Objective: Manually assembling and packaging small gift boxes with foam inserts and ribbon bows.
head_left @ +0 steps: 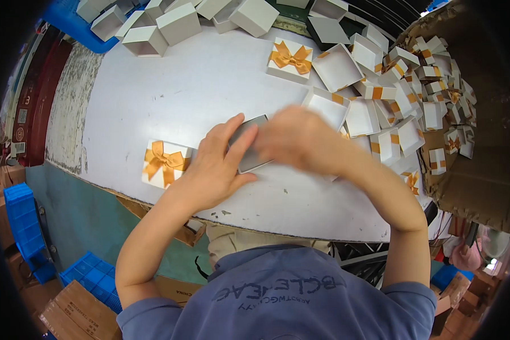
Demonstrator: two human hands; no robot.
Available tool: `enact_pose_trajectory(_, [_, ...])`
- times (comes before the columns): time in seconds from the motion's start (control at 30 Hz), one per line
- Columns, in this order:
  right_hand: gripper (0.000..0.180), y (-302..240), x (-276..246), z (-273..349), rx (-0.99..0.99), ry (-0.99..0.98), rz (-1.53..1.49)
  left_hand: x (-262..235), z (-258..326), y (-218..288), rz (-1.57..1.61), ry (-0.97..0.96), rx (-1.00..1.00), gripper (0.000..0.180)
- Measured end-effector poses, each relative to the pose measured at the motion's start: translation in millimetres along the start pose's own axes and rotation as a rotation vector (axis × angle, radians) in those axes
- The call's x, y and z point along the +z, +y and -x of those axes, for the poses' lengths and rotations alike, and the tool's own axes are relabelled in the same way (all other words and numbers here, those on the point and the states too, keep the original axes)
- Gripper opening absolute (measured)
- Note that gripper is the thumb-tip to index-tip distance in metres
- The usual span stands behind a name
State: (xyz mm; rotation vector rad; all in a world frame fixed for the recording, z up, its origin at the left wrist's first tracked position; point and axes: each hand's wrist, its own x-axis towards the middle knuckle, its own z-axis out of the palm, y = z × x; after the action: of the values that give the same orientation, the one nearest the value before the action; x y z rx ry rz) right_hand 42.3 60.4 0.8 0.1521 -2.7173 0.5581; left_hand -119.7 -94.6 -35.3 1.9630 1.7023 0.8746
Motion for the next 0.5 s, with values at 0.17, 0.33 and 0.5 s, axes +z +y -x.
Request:
enact_pose_trajectory(0.17, [0.045,76.6,-26.9,-9.4,0.472,-0.016,0.509,-25.5,2.6,-0.6,-0.437,-0.23,0.151,0.052])
enact_pose_trajectory(0.33, [0.065,31.6,-29.2,-21.9,0.433,-0.107,0.035,-6.4,3.7,-19.5,-0.055,0.02,0.167,0.069])
enact_pose_trajectory(0.5, [0.06,-6.1,-4.7,-9.7,0.174,-0.101,-0.141,16.3,-11.2,-23.3,0.454,0.307,0.198,0.086])
